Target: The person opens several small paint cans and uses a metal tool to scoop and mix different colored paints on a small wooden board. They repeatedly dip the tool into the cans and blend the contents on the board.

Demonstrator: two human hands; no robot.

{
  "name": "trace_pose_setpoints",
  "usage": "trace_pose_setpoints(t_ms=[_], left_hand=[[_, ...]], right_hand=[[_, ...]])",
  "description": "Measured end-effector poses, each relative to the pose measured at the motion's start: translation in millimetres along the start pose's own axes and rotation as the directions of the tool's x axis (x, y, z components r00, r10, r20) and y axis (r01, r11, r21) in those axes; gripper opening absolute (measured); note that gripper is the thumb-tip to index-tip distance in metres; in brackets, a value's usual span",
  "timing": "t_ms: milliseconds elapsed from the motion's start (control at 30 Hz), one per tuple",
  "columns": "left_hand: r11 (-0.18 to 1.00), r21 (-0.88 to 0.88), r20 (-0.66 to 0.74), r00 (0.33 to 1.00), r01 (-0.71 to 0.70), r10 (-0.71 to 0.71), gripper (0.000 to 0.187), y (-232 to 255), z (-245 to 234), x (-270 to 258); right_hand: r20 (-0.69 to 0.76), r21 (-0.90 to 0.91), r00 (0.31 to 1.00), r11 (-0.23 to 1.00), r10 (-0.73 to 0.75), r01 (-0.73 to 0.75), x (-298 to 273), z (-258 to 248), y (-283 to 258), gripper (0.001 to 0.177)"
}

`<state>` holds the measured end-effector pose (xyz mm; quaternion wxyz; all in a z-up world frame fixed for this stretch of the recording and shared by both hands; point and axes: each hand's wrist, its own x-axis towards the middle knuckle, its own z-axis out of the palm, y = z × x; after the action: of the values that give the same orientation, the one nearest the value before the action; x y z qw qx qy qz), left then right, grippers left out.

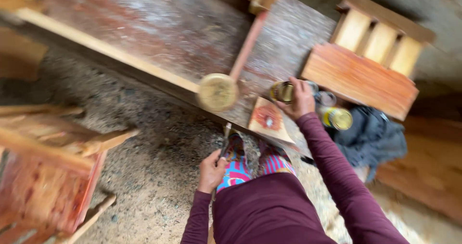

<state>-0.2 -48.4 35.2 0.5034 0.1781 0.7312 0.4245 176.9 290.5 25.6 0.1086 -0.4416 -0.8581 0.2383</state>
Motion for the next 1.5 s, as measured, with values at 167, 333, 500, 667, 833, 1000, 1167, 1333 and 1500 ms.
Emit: trace_pose_setpoints(t_ms=[167,333,500,667,833,1000,1167,1333,1500], left_hand=[[0.99,-0.059,0.061,0.99,0.129,-0.125,0.033,-8,3,11],[0.991,-0.018,0.121,0.984,0.136,-0.133,0.033,1,3,22],[0.997,0.029,0.173,0.982,0.075,-0.079,0.036,31,3,26],[0.995,0.095,0.213,0.976,0.02,-0.04,0.036,44,3,29],[0.992,0.129,0.237,0.971,-0.014,-0.017,0.038,58,5,27],[0.988,0.149,0.243,0.97,-0.038,0.001,0.038,57,0,27],[0.989,0.149,0.232,0.973,-0.016,-0.02,0.037,59,-3,29],[0.994,0.111,0.243,0.97,-0.012,-0.015,0.036,56,-3,31],[0.984,0.162,0.228,0.973,-0.068,0.03,0.036,68,-1,30]], right_hand=[[-0.096,-0.015,0.991,0.995,0.093,-0.095,-56,-7,3,0.09],[-0.166,-0.024,0.967,0.98,0.193,-0.199,-90,6,32,0.089],[-0.174,-0.004,0.973,0.988,0.154,-0.157,-114,9,49,0.093],[-0.26,-0.008,0.902,0.933,0.345,-0.359,-126,12,50,0.084],[-0.224,-0.033,0.832,0.849,0.507,-0.527,-116,17,40,0.063],[-0.276,-0.028,0.819,0.848,0.502,-0.529,-112,22,40,0.066],[-0.248,-0.077,0.819,0.832,0.518,-0.549,-106,23,46,0.06],[-0.179,-0.132,0.816,0.809,0.55,-0.573,-97,13,46,0.056],[-0.102,-0.107,0.831,0.824,0.547,-0.556,-94,2,57,0.059]])
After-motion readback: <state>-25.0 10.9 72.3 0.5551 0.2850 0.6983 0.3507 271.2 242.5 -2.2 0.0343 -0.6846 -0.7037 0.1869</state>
